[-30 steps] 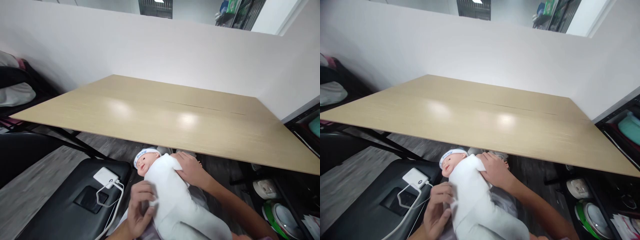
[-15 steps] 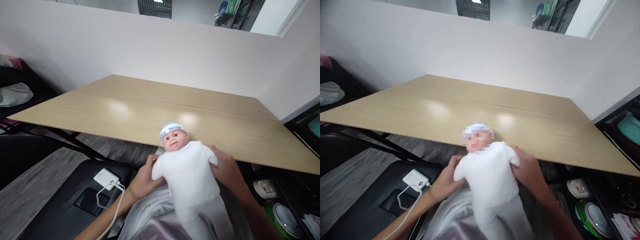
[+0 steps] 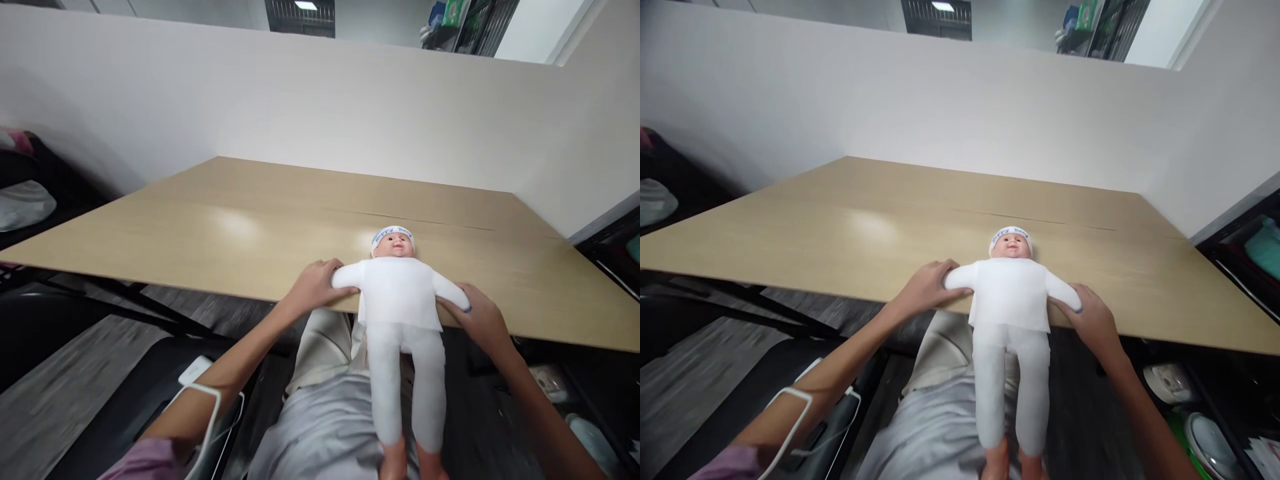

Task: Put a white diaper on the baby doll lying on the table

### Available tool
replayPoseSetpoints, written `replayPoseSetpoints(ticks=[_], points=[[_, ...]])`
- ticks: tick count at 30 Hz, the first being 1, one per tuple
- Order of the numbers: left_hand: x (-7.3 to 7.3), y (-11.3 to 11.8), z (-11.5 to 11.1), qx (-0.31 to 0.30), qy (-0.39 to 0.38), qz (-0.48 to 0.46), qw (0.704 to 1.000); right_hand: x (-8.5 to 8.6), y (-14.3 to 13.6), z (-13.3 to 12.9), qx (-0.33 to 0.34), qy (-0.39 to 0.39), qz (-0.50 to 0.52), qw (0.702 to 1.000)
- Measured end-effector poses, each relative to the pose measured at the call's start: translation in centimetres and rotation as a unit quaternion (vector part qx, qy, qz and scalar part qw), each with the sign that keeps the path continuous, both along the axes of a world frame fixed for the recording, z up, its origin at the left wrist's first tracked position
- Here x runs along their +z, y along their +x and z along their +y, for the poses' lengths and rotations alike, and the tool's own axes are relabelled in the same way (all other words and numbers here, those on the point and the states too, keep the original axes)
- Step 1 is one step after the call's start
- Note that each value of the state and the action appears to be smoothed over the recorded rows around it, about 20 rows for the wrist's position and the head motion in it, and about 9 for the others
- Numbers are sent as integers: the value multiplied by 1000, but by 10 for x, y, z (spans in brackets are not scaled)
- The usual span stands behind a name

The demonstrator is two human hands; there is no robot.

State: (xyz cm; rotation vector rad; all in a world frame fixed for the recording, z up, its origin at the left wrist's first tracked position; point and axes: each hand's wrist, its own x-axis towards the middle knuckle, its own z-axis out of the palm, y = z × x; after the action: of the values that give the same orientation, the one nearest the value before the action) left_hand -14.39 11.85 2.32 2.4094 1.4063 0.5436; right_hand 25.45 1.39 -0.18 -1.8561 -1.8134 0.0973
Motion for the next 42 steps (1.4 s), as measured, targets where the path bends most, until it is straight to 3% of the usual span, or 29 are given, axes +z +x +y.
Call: replayPoseSetpoints(ticks=[4, 9, 23, 28, 32, 36, 42], points=[[-22, -21, 16, -8, 56, 6, 998, -20, 5, 7, 16, 4, 6, 1000], [-30, -30, 52, -21, 73, 17, 997, -19, 8, 40, 64, -13, -10, 998], [-30, -31, 209, -5, 84, -29, 996, -18, 25, 209, 150, 19, -14, 988], [-33, -25, 254, 69, 115, -56, 989, -25, 28, 267, 127, 76, -6, 989], [-34, -18, 289, 87, 144, -41, 985, -31, 28, 315, 101, 128, -38, 986], [-37, -18, 313, 73, 151, -36, 985, -35, 30, 345, 61, 156, -65, 984], [-42, -22, 318, 83, 138, -23, 987, -41, 40, 353, 63, 144, -72, 985]])
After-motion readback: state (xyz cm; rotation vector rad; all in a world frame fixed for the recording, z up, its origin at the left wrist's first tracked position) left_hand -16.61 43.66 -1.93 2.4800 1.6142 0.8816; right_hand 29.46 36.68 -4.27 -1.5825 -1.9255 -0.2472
